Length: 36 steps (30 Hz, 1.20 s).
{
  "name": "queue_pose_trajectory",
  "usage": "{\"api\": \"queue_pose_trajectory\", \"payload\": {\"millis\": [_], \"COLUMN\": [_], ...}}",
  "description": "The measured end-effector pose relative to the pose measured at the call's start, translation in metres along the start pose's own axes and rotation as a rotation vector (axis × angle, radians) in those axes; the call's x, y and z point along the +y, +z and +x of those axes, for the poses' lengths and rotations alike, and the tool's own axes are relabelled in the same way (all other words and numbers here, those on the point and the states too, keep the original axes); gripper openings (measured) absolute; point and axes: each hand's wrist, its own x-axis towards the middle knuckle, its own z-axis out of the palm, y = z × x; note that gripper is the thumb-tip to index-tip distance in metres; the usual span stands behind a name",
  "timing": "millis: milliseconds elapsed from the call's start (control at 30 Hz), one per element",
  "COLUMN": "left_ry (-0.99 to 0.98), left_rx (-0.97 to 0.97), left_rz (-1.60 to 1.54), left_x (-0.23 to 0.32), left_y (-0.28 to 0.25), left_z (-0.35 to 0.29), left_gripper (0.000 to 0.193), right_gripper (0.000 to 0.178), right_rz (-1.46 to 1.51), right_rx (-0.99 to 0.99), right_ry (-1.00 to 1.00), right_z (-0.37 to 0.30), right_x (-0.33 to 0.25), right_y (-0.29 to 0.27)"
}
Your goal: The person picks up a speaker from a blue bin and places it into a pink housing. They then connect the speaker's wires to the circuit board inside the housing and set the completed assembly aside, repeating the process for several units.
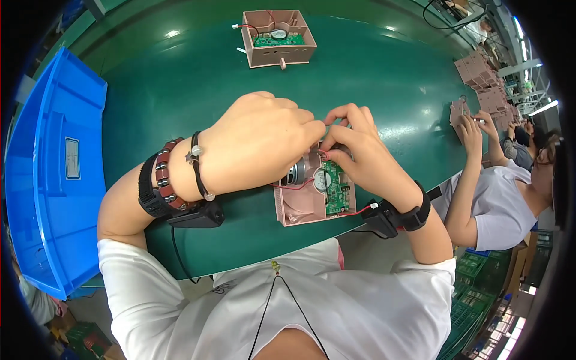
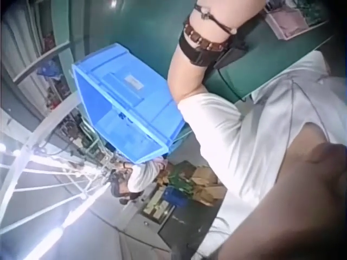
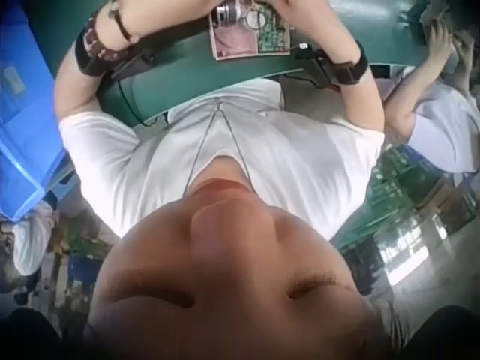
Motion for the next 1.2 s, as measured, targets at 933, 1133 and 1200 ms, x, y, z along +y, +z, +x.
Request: {"api": "queue_pose_trajectory", "payload": {"millis": [933,1133,1200], "left_ry": [-0.012,-0.022,-0.018], "left_rx": [0.015,0.031,0.025], "left_rz": [0.002,0.013,0.024], "left_x": [0.005,0.006,0.007], "left_y": [0.000,-0.001,-0.002], "left_z": [0.000,0.000,0.000], "left_gripper": [0.006,0.006,0.006], "right_gripper": [0.025,0.017,0.016], "right_rz": [-0.042,-0.035,-0.019], "right_rx": [0.128,0.103,0.058], "right_ry": [0.006,-0.035,-0.010], "right_z": [-0.012,-0.008,-0.007], "right_x": [-0.003,0.000,0.001], "right_y": [0.007,0.009,0.007]}}
